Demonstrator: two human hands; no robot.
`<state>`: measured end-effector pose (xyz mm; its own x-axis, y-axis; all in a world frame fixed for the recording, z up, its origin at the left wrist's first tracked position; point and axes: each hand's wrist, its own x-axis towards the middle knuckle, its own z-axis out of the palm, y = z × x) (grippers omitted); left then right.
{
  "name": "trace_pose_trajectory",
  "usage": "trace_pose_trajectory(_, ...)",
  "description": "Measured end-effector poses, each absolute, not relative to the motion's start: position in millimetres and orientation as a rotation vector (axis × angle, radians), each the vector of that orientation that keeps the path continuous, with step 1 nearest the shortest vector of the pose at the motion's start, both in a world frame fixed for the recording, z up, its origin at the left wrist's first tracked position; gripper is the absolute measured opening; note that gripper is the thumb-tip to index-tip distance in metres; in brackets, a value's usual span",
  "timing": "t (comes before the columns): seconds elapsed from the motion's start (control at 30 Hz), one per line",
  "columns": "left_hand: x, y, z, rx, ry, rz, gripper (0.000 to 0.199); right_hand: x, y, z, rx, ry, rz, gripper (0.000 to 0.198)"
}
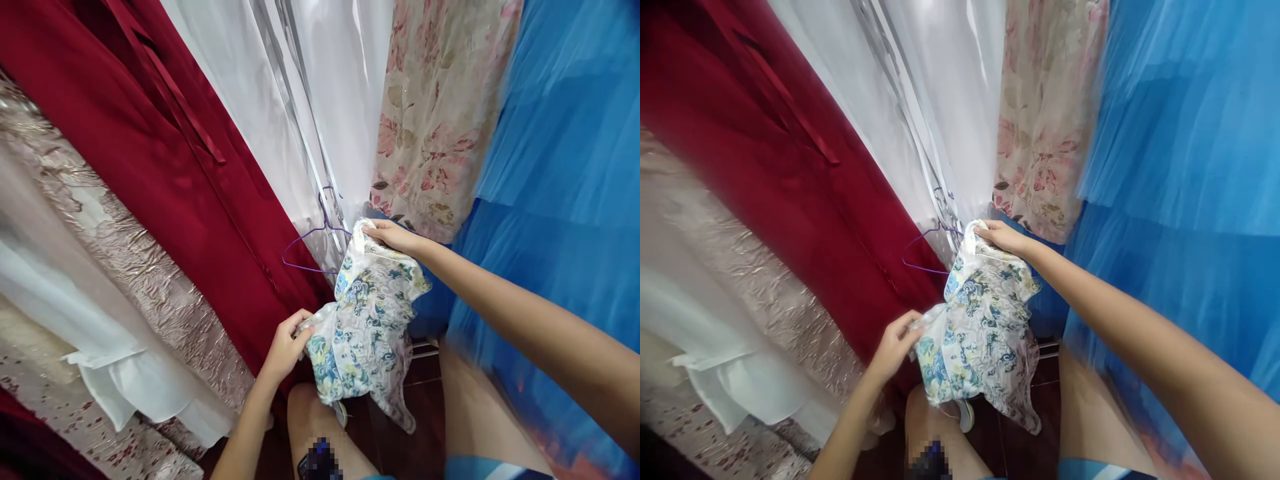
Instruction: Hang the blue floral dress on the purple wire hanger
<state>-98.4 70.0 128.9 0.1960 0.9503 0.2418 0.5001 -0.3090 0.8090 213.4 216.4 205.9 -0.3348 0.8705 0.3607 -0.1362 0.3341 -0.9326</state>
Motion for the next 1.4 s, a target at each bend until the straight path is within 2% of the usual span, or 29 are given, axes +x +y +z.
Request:
trace_pose_trajectory(0.1, -133, 98, 117, 2.279, 1.642, 0.71, 0.008, 219, 208, 210, -0.703, -1.557, 1.288, 0.026)
trace_pose_trajectory(0.2, -158, 131, 117, 2.327, 1.792, 0.599, 0.01, 221, 201, 213, -0.688, -1.55, 1.383, 0.022)
trace_pose_trajectory(0.33, -170, 177, 146, 2.276, 1.851, 0.738, 0.016, 223, 199, 214, -0.654, -1.547, 1.466, 0.024)
trace_pose_trajectory(0.5, -152, 220, 210, 2.215, 1.955, 1.098, 0.025, 230, 200, 220, -0.702, -1.511, 1.535, 0.023)
trace_pose_trajectory(0.6, -127, 227, 245, 2.284, 1.829, 1.215, 0.029, 234, 200, 222, -0.717, -1.476, 1.623, 0.023)
trace_pose_trajectory(0.73, -97, 227, 266, 2.363, 1.246, 1.269, 0.03, 239, 201, 214, -0.816, -1.445, 1.658, 0.026)
trace_pose_trajectory(0.8, -95, 231, 263, 2.196, 1.132, 1.47, 0.038, 241, 202, 205, -0.858, -1.407, 1.597, 0.027)
trace_pose_trajectory(0.87, -100, 237, 251, 2.072, 1.228, 1.545, 0.038, 243, 204, 193, -0.859, -1.371, 1.527, 0.029)
trace_pose_trajectory(0.97, -114, 242, 222, 2.101, 1.402, 1.379, 0.028, 250, 199, 172, -0.875, -1.364, 1.367, 0.038)
trace_pose_trajectory(1.13, -123, 235, 186, 2.285, 1.491, 1.374, 0.035, 258, 159, 139, -0.844, -1.493, 0.834, 0.04)
trace_pose_trajectory(1.23, -122, 232, 185, 2.383, 1.611, 1.386, 0.032, 258, 132, 125, -0.904, -1.53, 0.632, 0.048)
trace_pose_trajectory(1.4, -117, 224, 199, 2.407, 1.62, 1.277, 0.022, 260, 123, 134, -0.954, -1.519, 0.504, 0.043)
